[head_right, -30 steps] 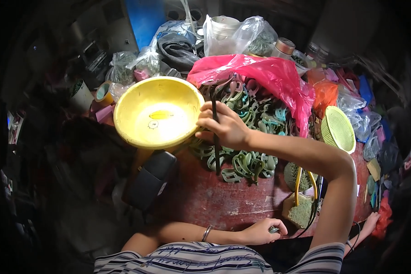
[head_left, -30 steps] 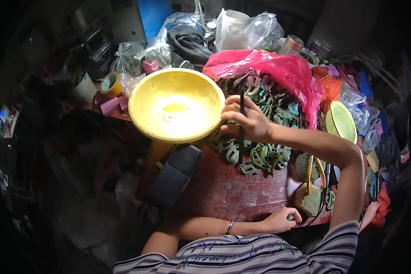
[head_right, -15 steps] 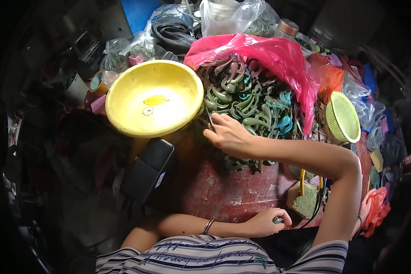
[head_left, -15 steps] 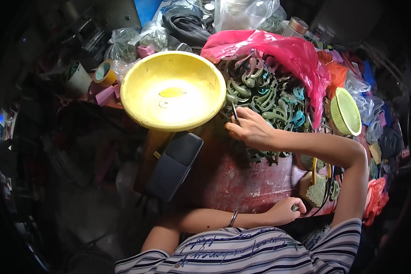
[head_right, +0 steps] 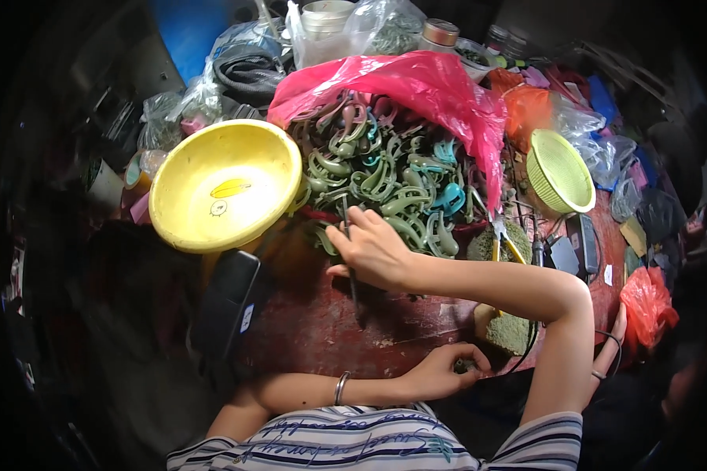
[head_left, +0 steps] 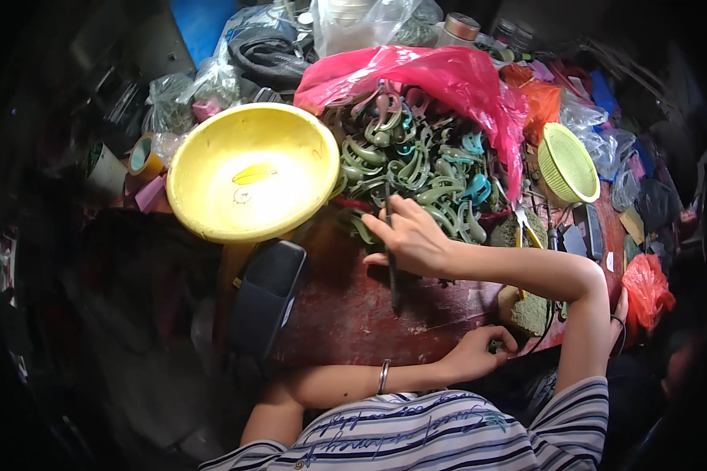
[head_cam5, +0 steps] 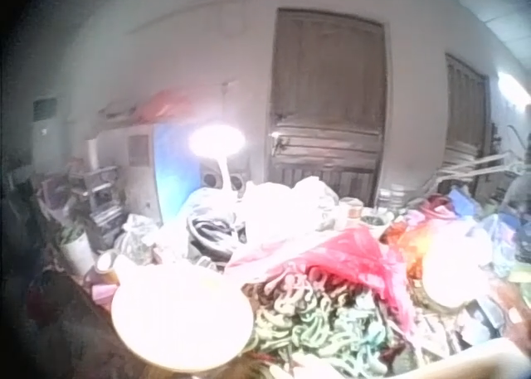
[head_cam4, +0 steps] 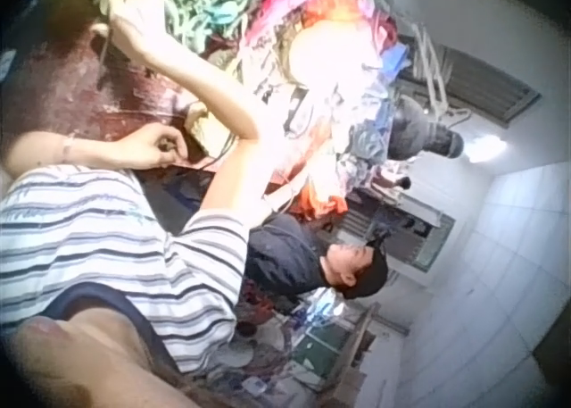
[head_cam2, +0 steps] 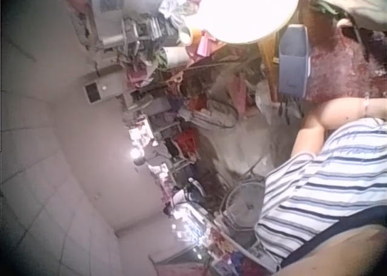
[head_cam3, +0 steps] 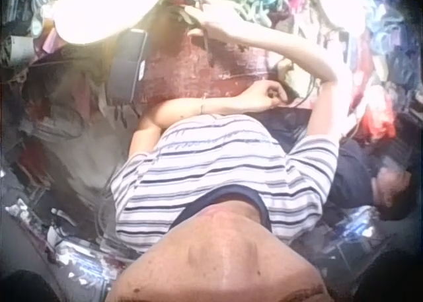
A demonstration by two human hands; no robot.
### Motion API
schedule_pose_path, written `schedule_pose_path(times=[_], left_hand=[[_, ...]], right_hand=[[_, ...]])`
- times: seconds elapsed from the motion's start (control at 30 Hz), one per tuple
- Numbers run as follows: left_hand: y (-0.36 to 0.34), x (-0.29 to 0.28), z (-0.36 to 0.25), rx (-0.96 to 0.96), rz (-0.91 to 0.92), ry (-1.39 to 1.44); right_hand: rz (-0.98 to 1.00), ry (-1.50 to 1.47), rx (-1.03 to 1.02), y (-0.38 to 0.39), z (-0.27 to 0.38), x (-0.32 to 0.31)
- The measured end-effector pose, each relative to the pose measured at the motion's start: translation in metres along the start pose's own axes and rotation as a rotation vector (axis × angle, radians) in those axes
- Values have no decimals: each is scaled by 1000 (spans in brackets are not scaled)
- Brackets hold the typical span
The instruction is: The recorder uses a soldering iron to melt or weld plastic hair clip components and places them in a plastic bag.
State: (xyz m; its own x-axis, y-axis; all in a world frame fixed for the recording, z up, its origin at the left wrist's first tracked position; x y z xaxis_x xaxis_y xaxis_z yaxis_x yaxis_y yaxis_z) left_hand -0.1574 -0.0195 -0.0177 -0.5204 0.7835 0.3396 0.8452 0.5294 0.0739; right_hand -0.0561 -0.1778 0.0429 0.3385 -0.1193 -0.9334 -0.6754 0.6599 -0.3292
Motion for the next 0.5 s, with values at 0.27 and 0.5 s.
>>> schedule_pose_path(times=[0.27, 0.5], left_hand=[[10, -20, 8, -241, -173, -6], [23, -60, -3, -337, -453, 404]], right_hand=[[-134, -83, -122, 20, -5, 21], [-165, -283, 233, 62, 0, -87]])
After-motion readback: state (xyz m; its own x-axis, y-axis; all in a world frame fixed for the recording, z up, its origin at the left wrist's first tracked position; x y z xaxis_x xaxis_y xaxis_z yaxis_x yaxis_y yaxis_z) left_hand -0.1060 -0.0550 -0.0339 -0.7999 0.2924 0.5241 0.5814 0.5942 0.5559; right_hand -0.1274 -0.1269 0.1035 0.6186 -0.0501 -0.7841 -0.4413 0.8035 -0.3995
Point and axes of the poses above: each hand's wrist, its own y-axis away from the middle knuckle, its own x-axis out of the palm, z = x × y, the point moved 8 cm from there along -y, towards the middle knuckle, and after that the axes turned 3 degrees about x, right-handed, at the moved point
